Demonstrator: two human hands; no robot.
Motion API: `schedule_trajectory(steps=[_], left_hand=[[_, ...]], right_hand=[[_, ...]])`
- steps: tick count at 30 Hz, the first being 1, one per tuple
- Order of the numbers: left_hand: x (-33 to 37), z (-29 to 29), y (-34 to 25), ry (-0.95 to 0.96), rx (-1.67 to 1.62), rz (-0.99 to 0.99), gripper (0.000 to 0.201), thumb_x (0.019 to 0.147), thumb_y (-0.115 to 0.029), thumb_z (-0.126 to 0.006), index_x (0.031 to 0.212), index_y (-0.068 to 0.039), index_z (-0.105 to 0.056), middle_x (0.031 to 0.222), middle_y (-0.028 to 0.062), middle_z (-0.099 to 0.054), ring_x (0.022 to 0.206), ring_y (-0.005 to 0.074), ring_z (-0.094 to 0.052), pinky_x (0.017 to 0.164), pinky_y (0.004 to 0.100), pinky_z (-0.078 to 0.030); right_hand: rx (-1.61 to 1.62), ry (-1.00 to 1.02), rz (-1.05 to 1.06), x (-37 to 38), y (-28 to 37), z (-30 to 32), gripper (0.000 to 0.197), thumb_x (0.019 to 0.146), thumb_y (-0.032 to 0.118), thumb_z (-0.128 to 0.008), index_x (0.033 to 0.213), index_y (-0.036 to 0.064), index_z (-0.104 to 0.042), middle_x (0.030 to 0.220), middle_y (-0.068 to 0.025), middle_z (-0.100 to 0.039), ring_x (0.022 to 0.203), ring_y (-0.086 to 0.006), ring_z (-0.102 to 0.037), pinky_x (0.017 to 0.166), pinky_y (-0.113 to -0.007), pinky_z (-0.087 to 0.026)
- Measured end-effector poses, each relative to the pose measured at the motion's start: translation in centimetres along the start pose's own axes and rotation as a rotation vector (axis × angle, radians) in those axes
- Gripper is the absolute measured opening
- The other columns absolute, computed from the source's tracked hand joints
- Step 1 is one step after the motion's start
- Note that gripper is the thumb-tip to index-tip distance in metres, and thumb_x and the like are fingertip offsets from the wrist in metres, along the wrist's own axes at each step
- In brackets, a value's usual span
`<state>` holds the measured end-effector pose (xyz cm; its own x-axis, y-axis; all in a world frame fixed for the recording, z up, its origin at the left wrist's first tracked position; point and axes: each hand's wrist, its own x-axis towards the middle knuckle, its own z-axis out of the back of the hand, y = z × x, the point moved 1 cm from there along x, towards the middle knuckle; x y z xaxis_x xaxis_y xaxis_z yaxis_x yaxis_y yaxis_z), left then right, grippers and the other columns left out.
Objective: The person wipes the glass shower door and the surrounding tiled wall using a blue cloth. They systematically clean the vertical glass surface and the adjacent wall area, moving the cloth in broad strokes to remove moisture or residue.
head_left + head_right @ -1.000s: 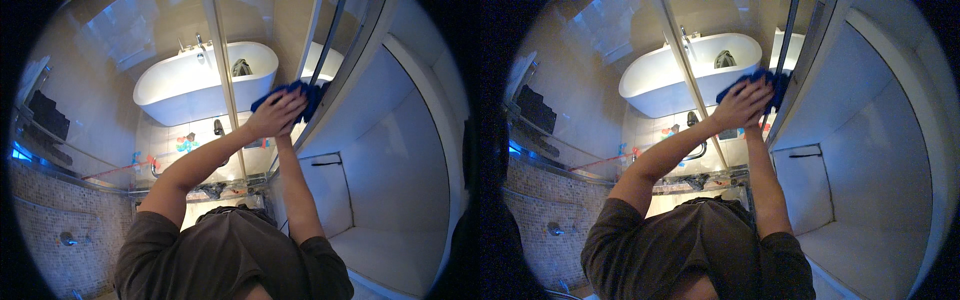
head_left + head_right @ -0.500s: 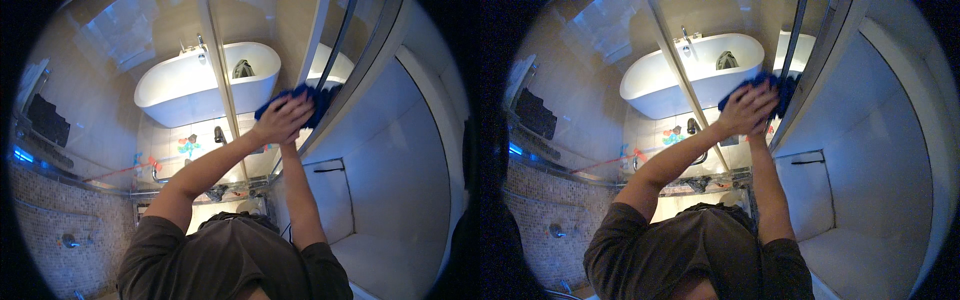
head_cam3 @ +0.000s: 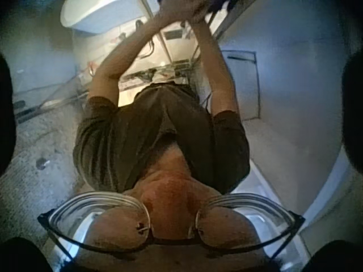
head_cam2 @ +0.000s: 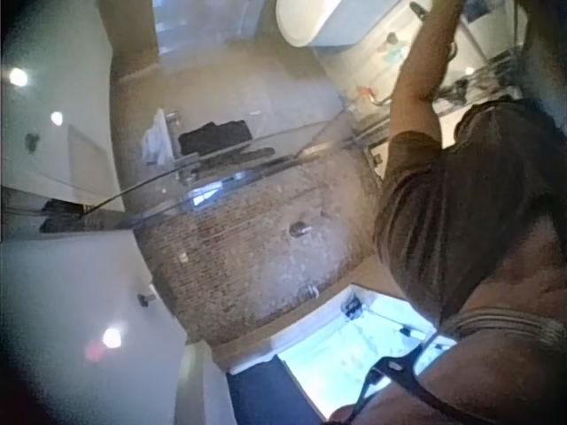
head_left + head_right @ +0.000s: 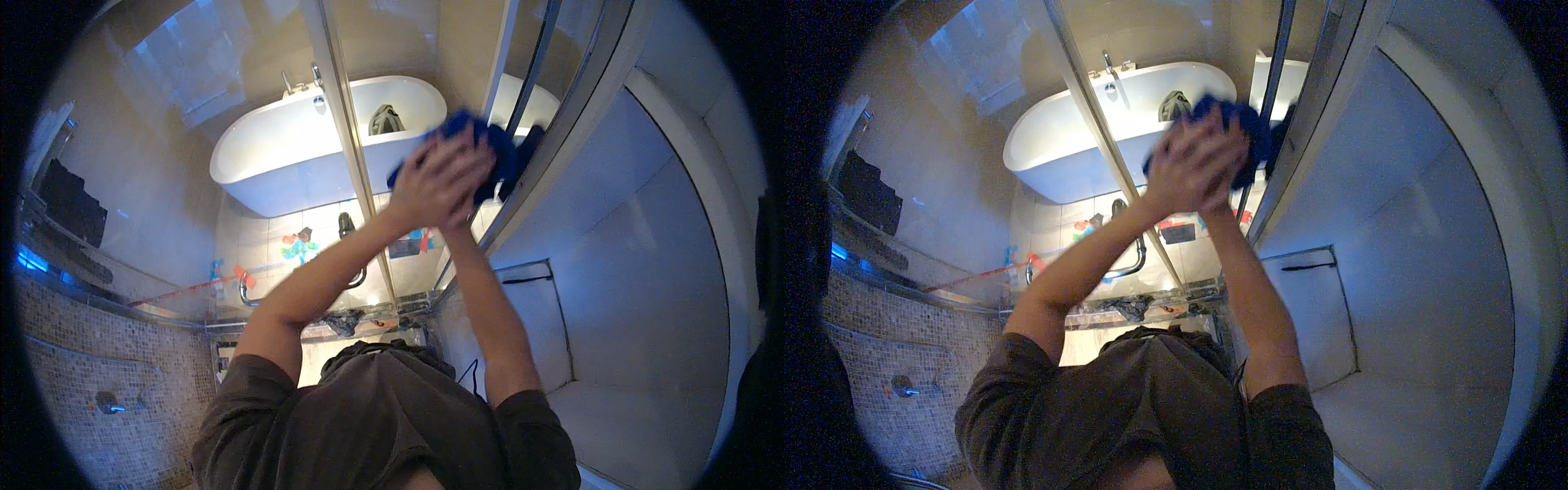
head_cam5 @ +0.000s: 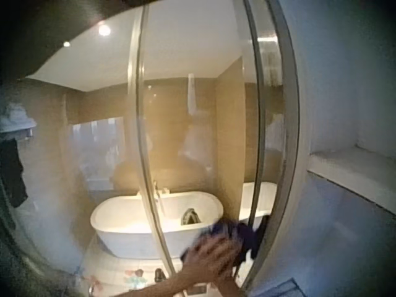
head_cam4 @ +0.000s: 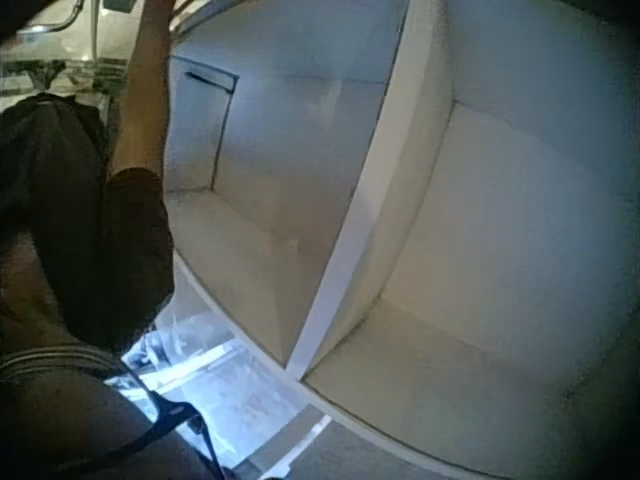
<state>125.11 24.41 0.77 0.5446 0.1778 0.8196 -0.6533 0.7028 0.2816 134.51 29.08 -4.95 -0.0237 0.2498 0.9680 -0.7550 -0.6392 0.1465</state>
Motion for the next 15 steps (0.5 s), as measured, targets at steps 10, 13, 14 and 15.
schedule_trajectory(steps=[10,13,14,15], left_hand=[[7.9,7.1,4.8,-0.32,0.139,0.12,0.052,0.068,-0.04,-0.058,0.118,-0.027,-0.062,0.128,-0.0017,-0.052,0.124,0.0219,-0.039,0.1,0.0423,-0.023],[1.4,4.3,3.0,-0.255,0.133,0.148,0.052,0.075,-0.047,-0.055,0.124,-0.03,-0.06,0.132,-0.0026,-0.052,0.125,0.022,-0.04,0.104,0.0428,-0.022],[-0.7,3.6,2.3,-0.215,0.167,0.147,0.052,0.076,-0.049,-0.054,0.124,-0.03,-0.061,0.132,-0.0026,-0.052,0.125,0.022,-0.04,0.105,0.0432,-0.021],[-1.7,3.7,1.9,-0.167,0.196,0.144,0.051,0.077,-0.05,-0.054,0.123,-0.03,-0.061,0.131,-0.0026,-0.052,0.125,0.0221,-0.04,0.105,0.0436,-0.021]], right_hand=[[0.026,-0.045,0.169,12.4,4.3,0.0,0.054,0.094,0.036,-0.035,0.143,0.0131,-0.032,0.149,-0.0086,-0.03,0.139,-0.0263,-0.023,0.111,-0.049,-0.018],[-0.307,0.105,0.081,6.8,6.0,-0.5,0.056,0.094,0.043,-0.034,0.144,0.0178,-0.029,0.152,-0.0029,-0.026,0.141,-0.0226,-0.02,0.11,-0.05,-0.018],[-0.403,0.086,0.079,5.1,6.3,-1.1,0.057,0.095,0.045,-0.035,0.145,0.0193,-0.028,0.153,-0.0015,-0.025,0.141,-0.0218,-0.02,0.11,-0.05,-0.018],[-0.468,0.132,0.094,3.9,6.7,-1.6,0.056,0.094,0.044,-0.037,0.144,0.0195,-0.029,0.152,-0.0018,-0.026,0.141,-0.0217,-0.02,0.11,-0.049,-0.02]])
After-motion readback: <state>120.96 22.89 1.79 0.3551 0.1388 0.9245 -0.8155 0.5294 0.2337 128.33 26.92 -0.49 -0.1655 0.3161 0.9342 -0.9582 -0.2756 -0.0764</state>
